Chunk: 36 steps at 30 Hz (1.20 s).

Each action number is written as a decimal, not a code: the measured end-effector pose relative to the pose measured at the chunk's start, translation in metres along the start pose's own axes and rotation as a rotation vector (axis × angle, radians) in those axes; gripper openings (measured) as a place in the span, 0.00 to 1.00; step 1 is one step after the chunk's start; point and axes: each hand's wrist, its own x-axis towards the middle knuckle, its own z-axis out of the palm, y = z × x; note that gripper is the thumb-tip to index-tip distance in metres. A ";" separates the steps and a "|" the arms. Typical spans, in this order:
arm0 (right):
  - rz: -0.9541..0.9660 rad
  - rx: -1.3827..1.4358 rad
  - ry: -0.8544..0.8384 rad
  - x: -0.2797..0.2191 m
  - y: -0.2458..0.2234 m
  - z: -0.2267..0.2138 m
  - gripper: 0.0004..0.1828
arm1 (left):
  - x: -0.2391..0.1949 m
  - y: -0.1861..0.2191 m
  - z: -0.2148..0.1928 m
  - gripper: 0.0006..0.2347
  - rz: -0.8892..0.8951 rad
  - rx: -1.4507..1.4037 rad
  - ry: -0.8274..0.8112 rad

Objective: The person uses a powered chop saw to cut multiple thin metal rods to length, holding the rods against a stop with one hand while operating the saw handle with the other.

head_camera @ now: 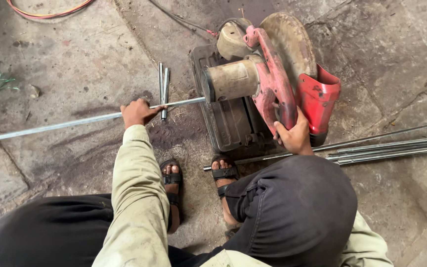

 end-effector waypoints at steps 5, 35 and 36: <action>0.059 -0.010 0.008 0.006 -0.002 -0.001 0.26 | 0.002 -0.002 0.017 0.32 0.034 -0.050 0.096; -0.169 -0.215 0.043 0.029 -0.038 -0.014 0.10 | -0.001 0.003 0.028 0.35 -0.021 -0.073 0.157; -0.225 -0.231 0.062 0.025 -0.026 -0.010 0.10 | -0.004 0.002 0.027 0.35 -0.027 -0.085 0.148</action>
